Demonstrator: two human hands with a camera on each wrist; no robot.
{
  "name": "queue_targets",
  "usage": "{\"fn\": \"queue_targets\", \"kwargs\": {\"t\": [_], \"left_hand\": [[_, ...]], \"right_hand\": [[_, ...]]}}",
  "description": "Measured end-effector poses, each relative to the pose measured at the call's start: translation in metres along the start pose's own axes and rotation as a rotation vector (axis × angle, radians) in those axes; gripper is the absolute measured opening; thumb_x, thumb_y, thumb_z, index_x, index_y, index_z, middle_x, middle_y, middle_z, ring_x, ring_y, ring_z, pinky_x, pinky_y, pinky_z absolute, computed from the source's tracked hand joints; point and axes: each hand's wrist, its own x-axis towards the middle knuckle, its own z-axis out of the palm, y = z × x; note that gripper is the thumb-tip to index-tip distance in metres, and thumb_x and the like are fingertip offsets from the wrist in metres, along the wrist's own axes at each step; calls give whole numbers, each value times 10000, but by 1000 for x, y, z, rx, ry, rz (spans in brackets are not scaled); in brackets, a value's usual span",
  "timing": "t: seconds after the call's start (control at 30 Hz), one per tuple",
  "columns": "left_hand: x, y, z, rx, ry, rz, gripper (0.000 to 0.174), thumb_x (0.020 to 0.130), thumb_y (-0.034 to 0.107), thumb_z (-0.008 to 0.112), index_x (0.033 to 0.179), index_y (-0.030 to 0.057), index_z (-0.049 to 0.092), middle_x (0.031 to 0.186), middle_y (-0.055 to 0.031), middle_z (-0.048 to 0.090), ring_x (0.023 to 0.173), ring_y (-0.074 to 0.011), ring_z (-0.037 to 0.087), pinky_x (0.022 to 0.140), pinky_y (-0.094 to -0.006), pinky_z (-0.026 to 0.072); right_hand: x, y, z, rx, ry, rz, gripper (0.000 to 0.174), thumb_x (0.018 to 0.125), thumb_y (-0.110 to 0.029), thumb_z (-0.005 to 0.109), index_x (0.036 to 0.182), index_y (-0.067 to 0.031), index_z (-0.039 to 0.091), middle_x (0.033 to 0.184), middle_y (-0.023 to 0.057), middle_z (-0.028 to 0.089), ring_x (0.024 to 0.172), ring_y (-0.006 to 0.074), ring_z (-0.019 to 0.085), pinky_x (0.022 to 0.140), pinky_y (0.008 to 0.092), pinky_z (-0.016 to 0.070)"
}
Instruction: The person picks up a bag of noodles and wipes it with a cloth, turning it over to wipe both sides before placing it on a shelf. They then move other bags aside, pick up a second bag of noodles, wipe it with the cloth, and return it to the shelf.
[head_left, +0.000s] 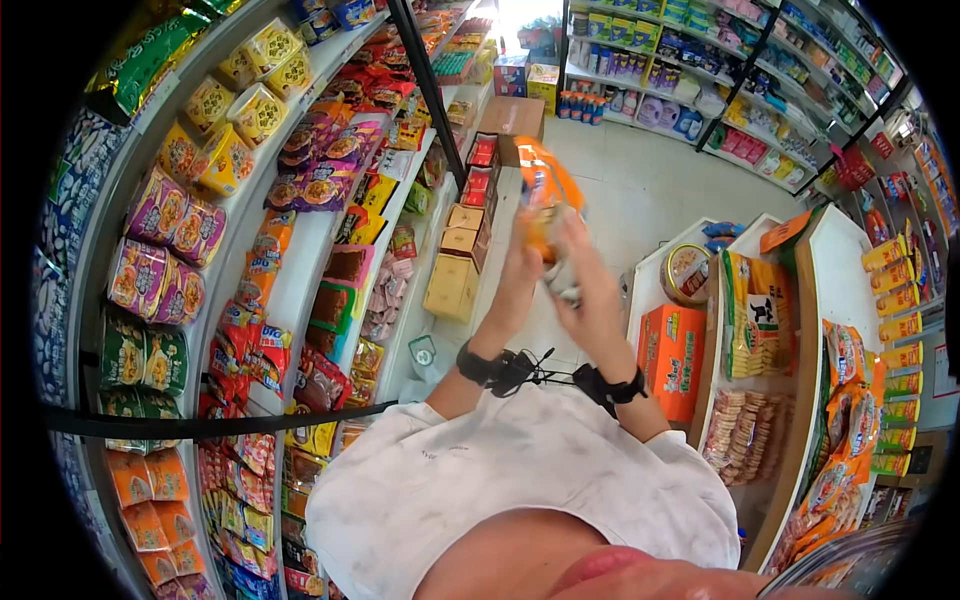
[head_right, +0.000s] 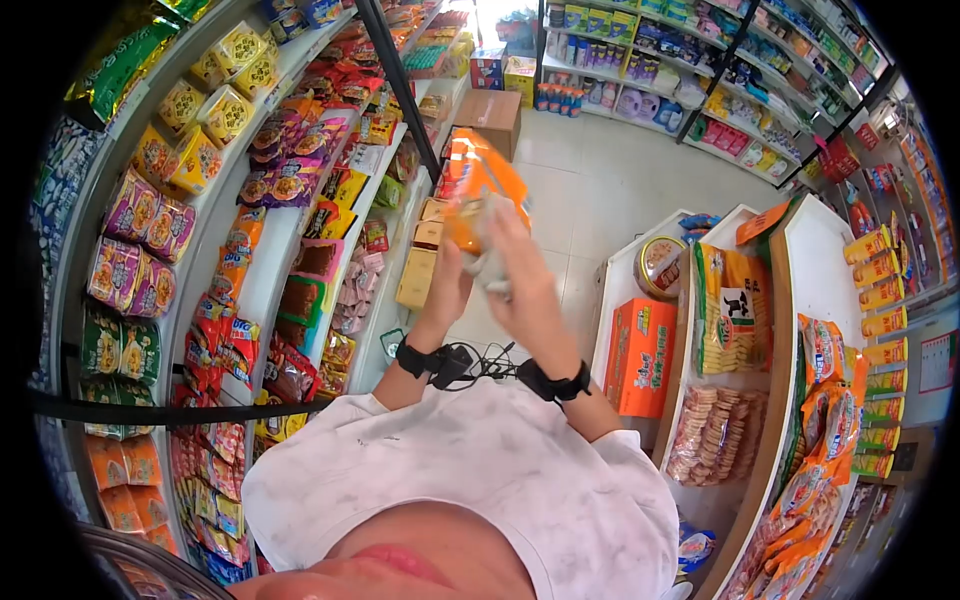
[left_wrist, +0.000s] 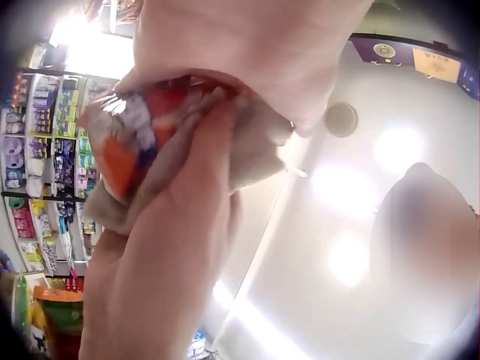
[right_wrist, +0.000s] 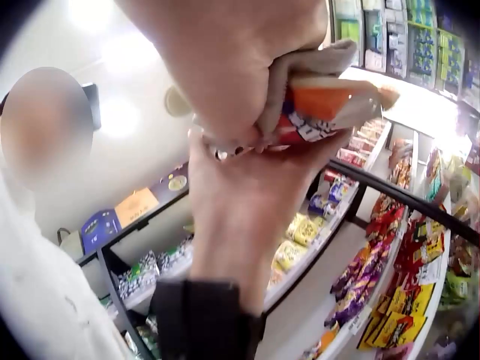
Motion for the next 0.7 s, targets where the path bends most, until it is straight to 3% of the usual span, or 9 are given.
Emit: {"fn": "queue_targets", "kwargs": {"t": [0.07, 0.1, 0.2, 0.3, 0.4, 0.5, 0.53, 0.63, 0.7], "left_hand": [[-3, -3, -10, -217, 7, -227, 703, 1036, 541, 400, 1537, 66, 265, 1512, -113, 424, 1391, -235, 429, 1134, -372, 370], [-2, -2, -8, -220, 14, -253, 643, 1051, 527, 364, 1498, 66, 332, 1464, -92, 473, 1330, -195, 492, 1089, -362, 424], [2, 1, 13, -15, 76, -193, 609, 1059, 517, 354, 1468, 66, 377, 1408, -72, 518, 1274, -176, 534, 1050, -345, 453], [8, 2, 18, -109, 134, -231, 544, 1066, 470, 386, 1432, 69, 416, 1360, -61, 550, 1230, -156, 556, 1007, -331, 475], [5, -2, 17, -86, 159, -228, 523, 1065, 457, 405, 1410, 66, 438, 1349, -63, 558, 1219, -151, 562, 998, -328, 480], [4, 8, 25, -81, 130, -149, 472, 1059, 425, 451, 1323, 37, 501, 1256, -58, 604, 1124, -120, 601, 945, -297, 500], [5, 14, 29, -93, 111, -112, 453, 1056, 410, 471, 1284, 23, 529, 1212, -55, 625, 1079, -105, 618, 920, -282, 508], [15, 26, 10, -307, 104, -263, 438, 1046, 388, 500, 1279, 18, 534, 1201, -77, 649, 1063, -133, 654, 910, -299, 537], [18, 27, 4, -320, 116, -313, 431, 1042, 380, 508, 1274, 18, 540, 1177, -84, 663, 1044, -146, 672, 890, -307, 555]], "right_hand": [[-2, -6, 2, -63, -40, -14, 777, 768, -27, 701, 1486, -21, 402, 1556, 238, 321, 1450, 391, 298, 1153, 478, 269], [-3, -8, 2, -95, -58, -20, 789, 783, -52, 690, 1505, -18, 374, 1607, 228, 246, 1499, 400, 205, 1200, 503, 190], [5, 4, 1, -60, 53, -15, 733, 871, -152, 613, 1534, -30, 326, 1624, 215, 207, 1520, 392, 132, 1209, 527, 101], [17, 7, -8, -25, 78, 6, 709, 892, -211, 604, 1527, -40, 340, 1632, 214, 179, 1517, 405, 126, 1202, 549, 99], [30, 15, -14, -26, 169, 27, 642, 951, -220, 564, 1524, -39, 338, 1573, 229, 291, 1452, 382, 303, 1161, 485, 246], [34, 41, -12, 263, 261, 349, 484, 1006, -275, 540, 1416, -25, 480, 1341, 166, 553, 1202, 264, 550, 1007, 374, 415], [38, 39, -21, 327, 183, 472, 446, 1005, -297, 556, 1359, -27, 524, 1241, 125, 589, 1107, 216, 566, 943, 346, 435], [43, 42, -50, 530, -26, 700, 372, 990, -338, 615, 1199, -30, 626, 1012, 27, 671, 903, 103, 601, 804, 282, 476], [38, 51, -54, 689, -111, 674, 341, 962, -335, 667, 1110, -28, 659, 955, -4, 687, 873, 72, 607, 784, 264, 482]]}}
